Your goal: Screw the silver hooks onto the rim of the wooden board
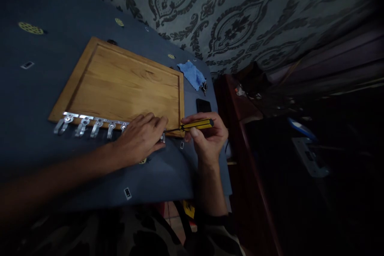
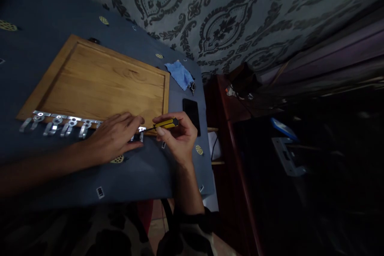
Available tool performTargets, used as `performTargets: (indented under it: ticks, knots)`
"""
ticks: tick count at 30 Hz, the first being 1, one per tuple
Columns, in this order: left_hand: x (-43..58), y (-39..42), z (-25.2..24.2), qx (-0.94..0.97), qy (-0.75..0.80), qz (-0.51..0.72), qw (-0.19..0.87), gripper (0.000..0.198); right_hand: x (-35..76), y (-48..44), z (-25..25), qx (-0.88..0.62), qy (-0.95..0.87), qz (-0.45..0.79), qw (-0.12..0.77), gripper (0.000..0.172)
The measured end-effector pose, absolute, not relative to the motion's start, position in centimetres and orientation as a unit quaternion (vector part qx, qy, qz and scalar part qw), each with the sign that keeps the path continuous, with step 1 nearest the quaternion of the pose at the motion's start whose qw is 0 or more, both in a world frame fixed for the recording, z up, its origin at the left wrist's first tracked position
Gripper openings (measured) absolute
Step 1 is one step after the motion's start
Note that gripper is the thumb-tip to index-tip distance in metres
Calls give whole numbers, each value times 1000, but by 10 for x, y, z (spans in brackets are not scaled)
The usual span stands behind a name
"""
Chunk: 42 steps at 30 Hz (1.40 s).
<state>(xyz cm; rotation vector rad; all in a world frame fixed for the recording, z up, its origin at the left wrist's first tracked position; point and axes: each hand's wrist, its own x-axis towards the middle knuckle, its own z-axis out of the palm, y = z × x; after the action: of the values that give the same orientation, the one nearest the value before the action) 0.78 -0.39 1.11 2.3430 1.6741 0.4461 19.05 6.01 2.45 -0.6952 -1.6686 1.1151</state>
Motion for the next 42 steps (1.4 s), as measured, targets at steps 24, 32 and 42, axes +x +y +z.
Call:
performTargets:
  ticks: [24, 32, 42]
  knots:
    - [8, -4, 9, 793, 575, 167, 109, 37, 183, 57, 21, -324, -689, 357, 541, 21]
    - [8, -4, 15, 790, 577, 153, 142, 36, 182, 56, 22, -338, -696, 358, 523, 25]
    - [8, -5, 12, 794, 574, 158, 124, 36, 195, 59, 26, -295, -715, 432, 465, 25]
